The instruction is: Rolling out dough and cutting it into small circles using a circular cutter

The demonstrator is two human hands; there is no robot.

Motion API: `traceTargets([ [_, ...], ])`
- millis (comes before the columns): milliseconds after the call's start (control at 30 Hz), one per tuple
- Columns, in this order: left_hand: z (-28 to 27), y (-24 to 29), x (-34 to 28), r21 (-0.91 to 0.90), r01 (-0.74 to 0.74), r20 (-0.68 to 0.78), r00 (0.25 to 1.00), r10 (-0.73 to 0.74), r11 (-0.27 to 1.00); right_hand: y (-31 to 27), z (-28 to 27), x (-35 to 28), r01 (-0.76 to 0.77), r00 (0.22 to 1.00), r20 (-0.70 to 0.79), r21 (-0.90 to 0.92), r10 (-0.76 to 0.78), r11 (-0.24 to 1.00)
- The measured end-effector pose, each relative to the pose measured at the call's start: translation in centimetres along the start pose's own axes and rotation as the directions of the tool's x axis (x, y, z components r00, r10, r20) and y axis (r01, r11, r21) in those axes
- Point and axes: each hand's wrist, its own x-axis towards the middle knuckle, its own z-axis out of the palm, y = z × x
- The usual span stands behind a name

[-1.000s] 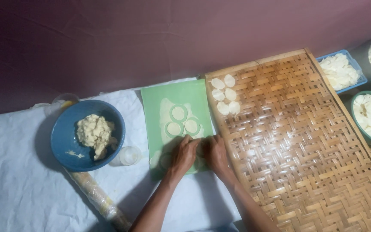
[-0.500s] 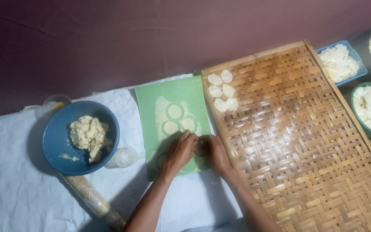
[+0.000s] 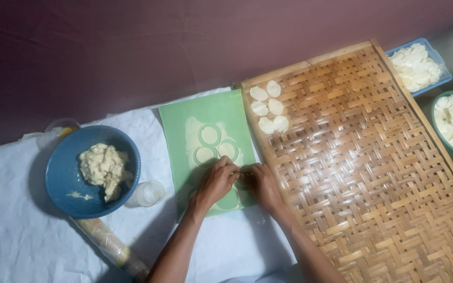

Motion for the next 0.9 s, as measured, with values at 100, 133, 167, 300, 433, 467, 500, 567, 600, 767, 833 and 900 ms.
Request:
traceTargets([
  [100,0.2,0.1,0.0,-0.022,-0.008,-0.014,1.0,0.008,1.0,-0.1,-0.3,-0.4,0.026,0.999,-0.022,0.026,-0.026,0.999],
  [133,0.5,-0.1,0.1,-0.005,-0.026,-0.023,0.999,0.026,1.0,-0.2,-0.6,-0.6,0.034,0.999,-0.018,0.06,-0.033,0.998],
  [167,0.7,-0.3,0.1,0.014,-0.044,-0.031,0.999,0.045,0.999,-0.3,-0.8,-0.7,0.041,0.999,-0.014,0.094,-0.04,0.995],
  [300,0.4,-0.1,-0.3,0.011,-0.078,-0.036,0.996,0.079,0.997,1.3,-0.3,-0.8,0.115,0.993,-0.026,0.123,-0.113,0.986],
  [433,0.2,0.5,-0.5,0.011,-0.11,-0.05,0.993,0.11,0.994,1.5,-0.4,-1.2,0.133,0.991,-0.042,0.181,-0.128,0.974],
  [467,0.0,0.7,-0.6,0.016,-0.13,-0.056,0.99,0.13,0.991,1.4,-0.5,-1.3,0.147,0.989,-0.061,0.194,-0.137,0.97],
  [500,0.1,1.0,-0.6,0.016,-0.131,-0.056,0.99,0.132,0.991,1.8,-0.4,-1.5,0.146,0.989,-0.063,0.194,-0.136,0.97],
  [567,0.1,1.5,-0.7,-0.03,-0.111,-0.065,0.992,0.109,0.993,2.8,0.0,-1.7,0.109,0.993,-0.057,0.209,-0.099,0.972],
  [600,-0.2,1.9,-0.6,-0.03,-0.113,-0.064,0.992,0.111,0.993,2.1,-0.5,-1.7,0.109,0.993,-0.059,0.208,-0.099,0.972],
  [767,0.3,3.2,1.6,-0.109,-0.169,-0.095,0.983,0.159,0.98,2.7,-1.2,-1.5,0.095,0.957,-0.288,0.238,-0.024,0.967],
  [833,-0.4,4.9,3.1,-0.112,-0.208,-0.124,0.973,0.194,0.972,1.9,-3.1,-0.8,0.091,0.942,-0.337,0.239,-0.005,0.967],
  [900,-0.3,5.7,4.9,-0.113,-0.251,-0.156,0.96,0.232,0.961,2.3,-4.3,0.1,0.089,0.922,-0.387,0.237,0.01,0.967],
])
